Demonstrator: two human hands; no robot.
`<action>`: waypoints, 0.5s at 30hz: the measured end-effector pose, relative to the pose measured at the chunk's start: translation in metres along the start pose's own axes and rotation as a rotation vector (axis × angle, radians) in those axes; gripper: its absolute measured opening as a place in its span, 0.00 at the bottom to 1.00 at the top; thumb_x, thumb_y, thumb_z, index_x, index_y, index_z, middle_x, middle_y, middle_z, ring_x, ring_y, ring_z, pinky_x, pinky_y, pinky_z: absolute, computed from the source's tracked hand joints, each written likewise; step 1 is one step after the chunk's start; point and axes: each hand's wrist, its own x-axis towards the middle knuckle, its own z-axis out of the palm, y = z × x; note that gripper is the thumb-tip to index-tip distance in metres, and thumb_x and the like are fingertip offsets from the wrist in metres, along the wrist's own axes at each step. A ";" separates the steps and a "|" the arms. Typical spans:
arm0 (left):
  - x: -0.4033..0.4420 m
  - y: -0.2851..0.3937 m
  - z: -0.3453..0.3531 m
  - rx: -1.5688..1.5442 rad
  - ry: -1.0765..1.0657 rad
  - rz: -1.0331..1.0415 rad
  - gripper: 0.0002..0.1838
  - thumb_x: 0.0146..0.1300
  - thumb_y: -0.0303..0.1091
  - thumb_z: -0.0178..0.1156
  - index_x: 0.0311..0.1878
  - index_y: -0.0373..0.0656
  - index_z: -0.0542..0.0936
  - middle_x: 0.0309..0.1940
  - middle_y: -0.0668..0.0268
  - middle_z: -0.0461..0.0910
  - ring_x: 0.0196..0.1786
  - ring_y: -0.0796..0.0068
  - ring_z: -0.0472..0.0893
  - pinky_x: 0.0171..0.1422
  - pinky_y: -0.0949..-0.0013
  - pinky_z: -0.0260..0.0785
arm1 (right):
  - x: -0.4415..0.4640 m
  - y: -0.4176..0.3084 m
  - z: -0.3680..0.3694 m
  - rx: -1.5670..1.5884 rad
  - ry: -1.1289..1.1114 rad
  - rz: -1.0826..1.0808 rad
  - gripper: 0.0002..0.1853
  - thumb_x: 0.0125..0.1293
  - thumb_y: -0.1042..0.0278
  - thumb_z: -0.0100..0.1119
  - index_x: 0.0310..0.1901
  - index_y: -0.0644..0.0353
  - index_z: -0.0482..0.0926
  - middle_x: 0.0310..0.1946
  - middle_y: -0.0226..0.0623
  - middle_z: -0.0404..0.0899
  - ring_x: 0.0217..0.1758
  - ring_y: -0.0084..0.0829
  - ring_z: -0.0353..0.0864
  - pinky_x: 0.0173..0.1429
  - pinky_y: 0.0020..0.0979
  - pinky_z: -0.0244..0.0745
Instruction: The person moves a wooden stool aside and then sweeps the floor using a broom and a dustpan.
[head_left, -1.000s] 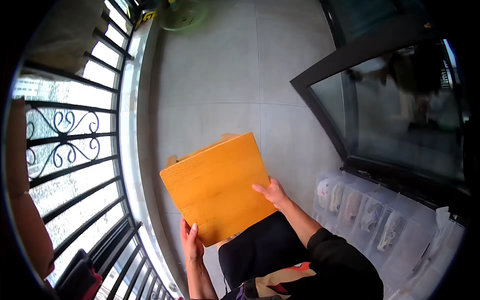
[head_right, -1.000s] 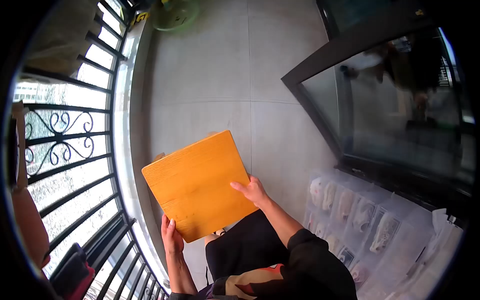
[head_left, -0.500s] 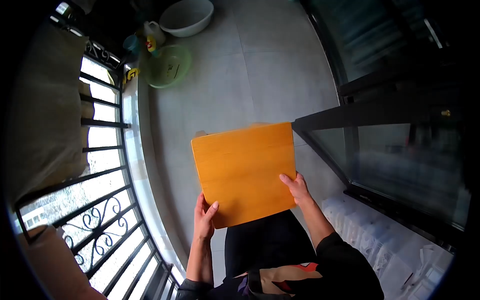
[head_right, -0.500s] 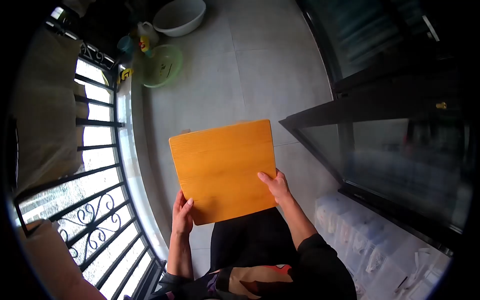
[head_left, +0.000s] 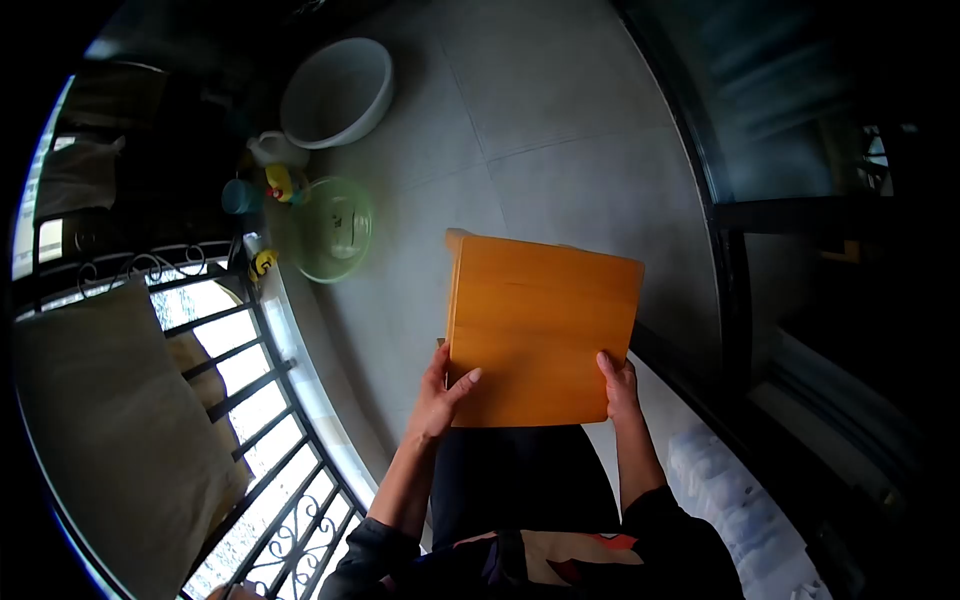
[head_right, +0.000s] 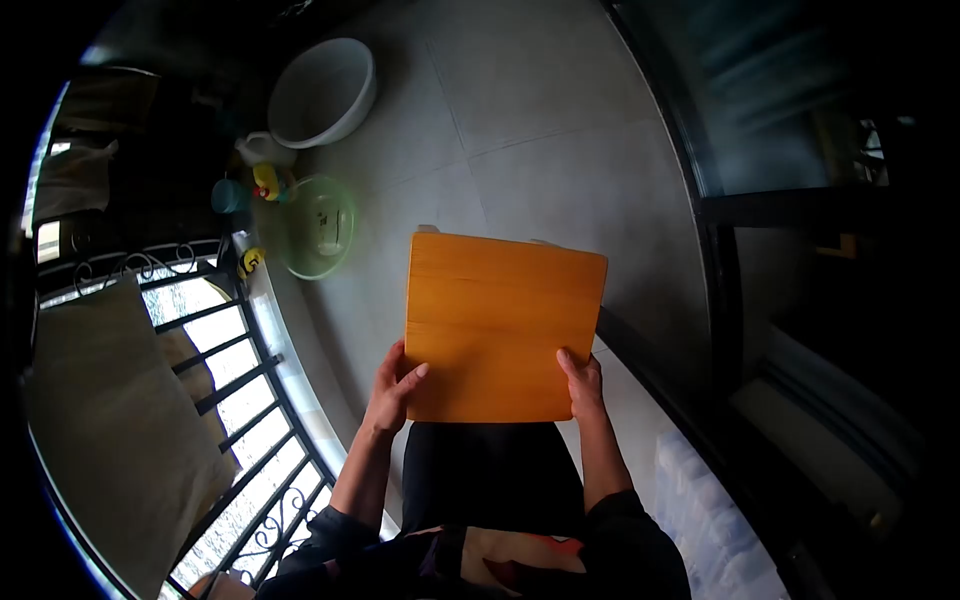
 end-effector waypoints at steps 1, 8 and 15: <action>0.017 0.011 0.004 0.011 -0.014 -0.007 0.37 0.55 0.36 0.64 0.63 0.30 0.58 0.61 0.57 0.64 0.65 0.68 0.61 0.69 0.69 0.48 | 0.005 -0.017 0.006 0.032 0.019 -0.009 0.26 0.59 0.57 0.61 0.53 0.63 0.68 0.49 0.34 0.73 0.53 0.27 0.71 0.56 0.30 0.66; 0.151 0.130 0.025 0.141 -0.227 -0.013 0.37 0.55 0.37 0.64 0.63 0.31 0.58 0.59 0.56 0.65 0.63 0.65 0.63 0.67 0.66 0.52 | 0.080 -0.096 0.045 0.155 0.078 -0.150 0.28 0.60 0.57 0.60 0.57 0.64 0.65 0.52 0.36 0.70 0.54 0.28 0.70 0.56 0.31 0.66; 0.271 0.225 0.069 0.254 -0.329 -0.005 0.35 0.55 0.37 0.63 0.62 0.32 0.60 0.56 0.55 0.68 0.60 0.66 0.67 0.64 0.66 0.57 | 0.165 -0.137 0.071 0.404 0.180 -0.246 0.28 0.57 0.58 0.63 0.56 0.62 0.67 0.51 0.34 0.72 0.53 0.28 0.71 0.56 0.31 0.67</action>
